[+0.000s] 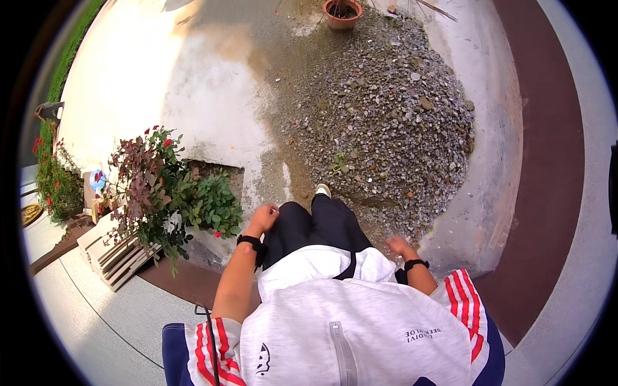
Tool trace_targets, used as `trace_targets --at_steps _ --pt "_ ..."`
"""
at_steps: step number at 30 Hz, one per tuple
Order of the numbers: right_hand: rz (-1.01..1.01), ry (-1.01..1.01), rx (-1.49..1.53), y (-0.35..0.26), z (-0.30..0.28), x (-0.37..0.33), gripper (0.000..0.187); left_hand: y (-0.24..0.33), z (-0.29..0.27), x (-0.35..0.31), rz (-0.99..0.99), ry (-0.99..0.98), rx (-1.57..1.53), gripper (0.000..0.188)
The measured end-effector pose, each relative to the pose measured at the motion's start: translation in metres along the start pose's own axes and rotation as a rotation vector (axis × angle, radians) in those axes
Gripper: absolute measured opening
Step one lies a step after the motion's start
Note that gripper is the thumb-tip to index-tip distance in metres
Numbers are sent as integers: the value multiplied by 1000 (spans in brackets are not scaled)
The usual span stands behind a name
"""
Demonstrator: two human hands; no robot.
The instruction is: The person picks up pieces of netting, plastic, and other debris from a concrete ledge and floor, eventually bundling them into a larger piece of fabric.
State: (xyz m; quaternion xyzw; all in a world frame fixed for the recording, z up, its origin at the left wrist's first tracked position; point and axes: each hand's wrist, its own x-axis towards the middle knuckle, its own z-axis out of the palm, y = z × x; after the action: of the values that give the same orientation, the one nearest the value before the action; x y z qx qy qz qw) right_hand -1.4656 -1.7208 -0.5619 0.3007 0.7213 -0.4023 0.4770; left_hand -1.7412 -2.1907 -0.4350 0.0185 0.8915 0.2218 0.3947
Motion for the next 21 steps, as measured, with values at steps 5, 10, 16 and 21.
trace_targets --at_steps 5,10,16,21 --pt "-137 111 492 -189 -42 40 23 -2 -117 74 117 159 -33 25" --pt "-150 97 203 -369 -86 113 22 -55 -207 179 57 -7 -24 24" --pt "-203 220 143 -611 -114 227 19 -139 -349 349 -11 -14 -68 24" --pt "-144 72 -182 -771 -138 343 23 -186 -435 500 4 -157 -50 26"
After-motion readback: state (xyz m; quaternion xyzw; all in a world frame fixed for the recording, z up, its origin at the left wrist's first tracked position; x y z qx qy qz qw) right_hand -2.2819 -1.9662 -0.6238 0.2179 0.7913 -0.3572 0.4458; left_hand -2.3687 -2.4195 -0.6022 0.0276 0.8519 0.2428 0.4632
